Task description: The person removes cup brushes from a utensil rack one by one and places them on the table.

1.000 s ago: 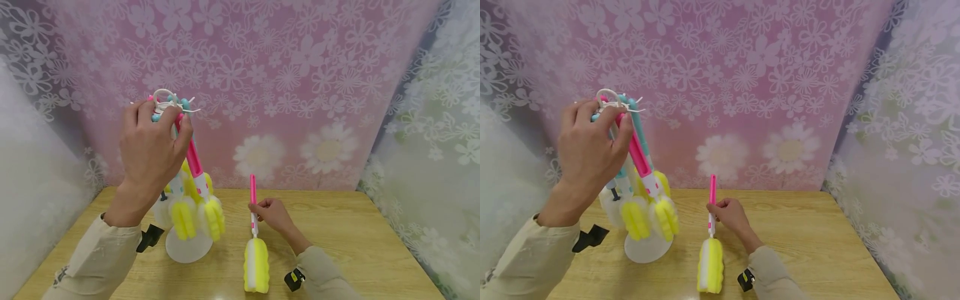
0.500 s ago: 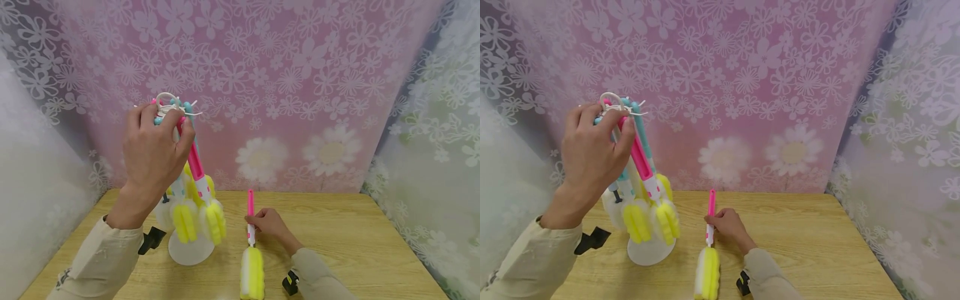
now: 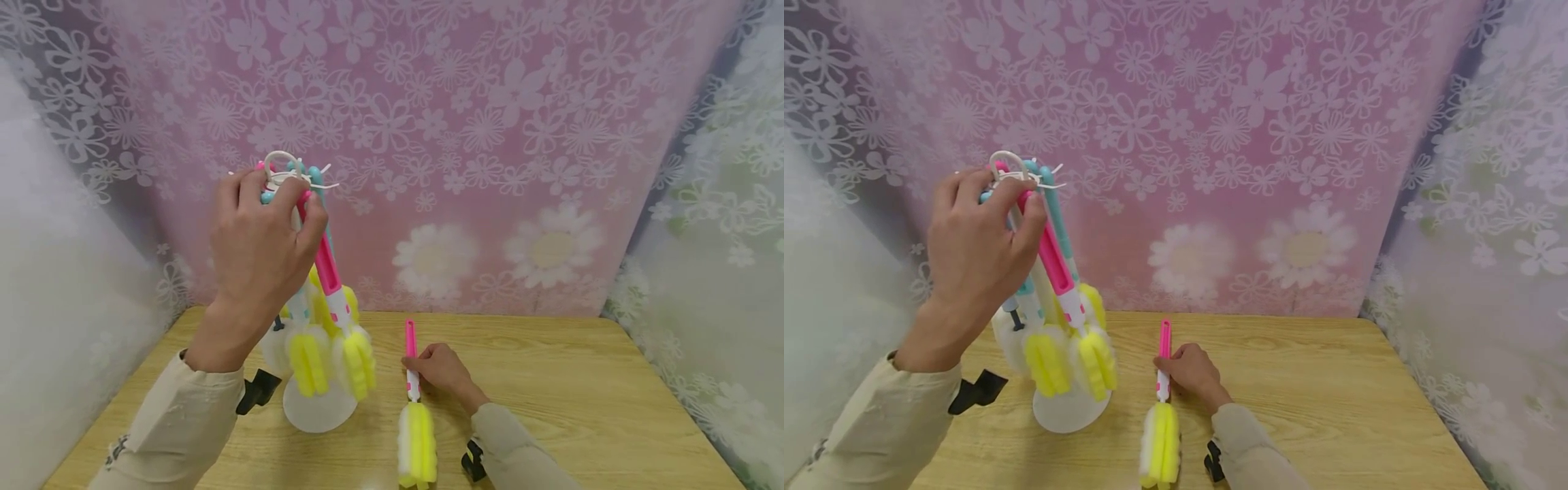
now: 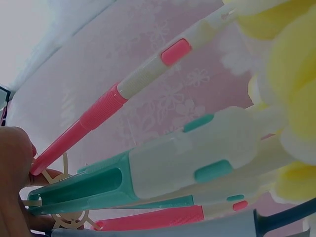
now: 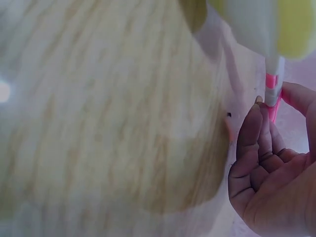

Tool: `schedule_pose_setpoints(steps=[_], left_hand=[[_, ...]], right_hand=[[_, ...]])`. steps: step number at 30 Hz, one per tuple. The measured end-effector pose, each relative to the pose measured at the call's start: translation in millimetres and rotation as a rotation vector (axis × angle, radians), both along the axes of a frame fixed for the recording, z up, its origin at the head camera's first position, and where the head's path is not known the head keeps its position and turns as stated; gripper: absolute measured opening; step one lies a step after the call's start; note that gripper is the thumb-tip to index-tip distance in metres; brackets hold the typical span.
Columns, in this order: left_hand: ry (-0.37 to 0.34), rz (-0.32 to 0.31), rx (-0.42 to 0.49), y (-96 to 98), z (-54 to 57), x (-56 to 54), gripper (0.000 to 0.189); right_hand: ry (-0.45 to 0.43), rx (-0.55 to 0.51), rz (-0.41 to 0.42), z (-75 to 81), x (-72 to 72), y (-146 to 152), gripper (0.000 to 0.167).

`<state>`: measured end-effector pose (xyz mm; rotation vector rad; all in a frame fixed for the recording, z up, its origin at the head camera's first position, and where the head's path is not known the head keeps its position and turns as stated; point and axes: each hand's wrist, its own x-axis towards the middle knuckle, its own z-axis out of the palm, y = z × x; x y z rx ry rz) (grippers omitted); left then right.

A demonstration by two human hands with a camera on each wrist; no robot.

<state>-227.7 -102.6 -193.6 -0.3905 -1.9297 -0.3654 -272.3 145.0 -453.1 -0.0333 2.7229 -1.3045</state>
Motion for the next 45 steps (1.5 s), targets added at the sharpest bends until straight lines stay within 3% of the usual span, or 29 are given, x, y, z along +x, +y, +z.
schedule_pose_setpoints(steps=[18, 30, 45], left_hand=[[-0.012, 0.005, 0.016, 1.0, 0.1, 2.0, 0.037], [-0.006, -0.037, 0.016, -6.2, 1.5, 9.3, 0.035], [-0.013, -0.06, 0.032, -6.8, 1.3, 11.2, 0.038]], right_hand=[[-0.025, 0.134, -0.025, -7.1, -1.7, -1, 0.04], [-0.019, 0.134, -0.023, -5.9, 15.0, -7, 0.042], [-0.001, 0.112, -0.024, -7.3, 17.9, -7, 0.037]])
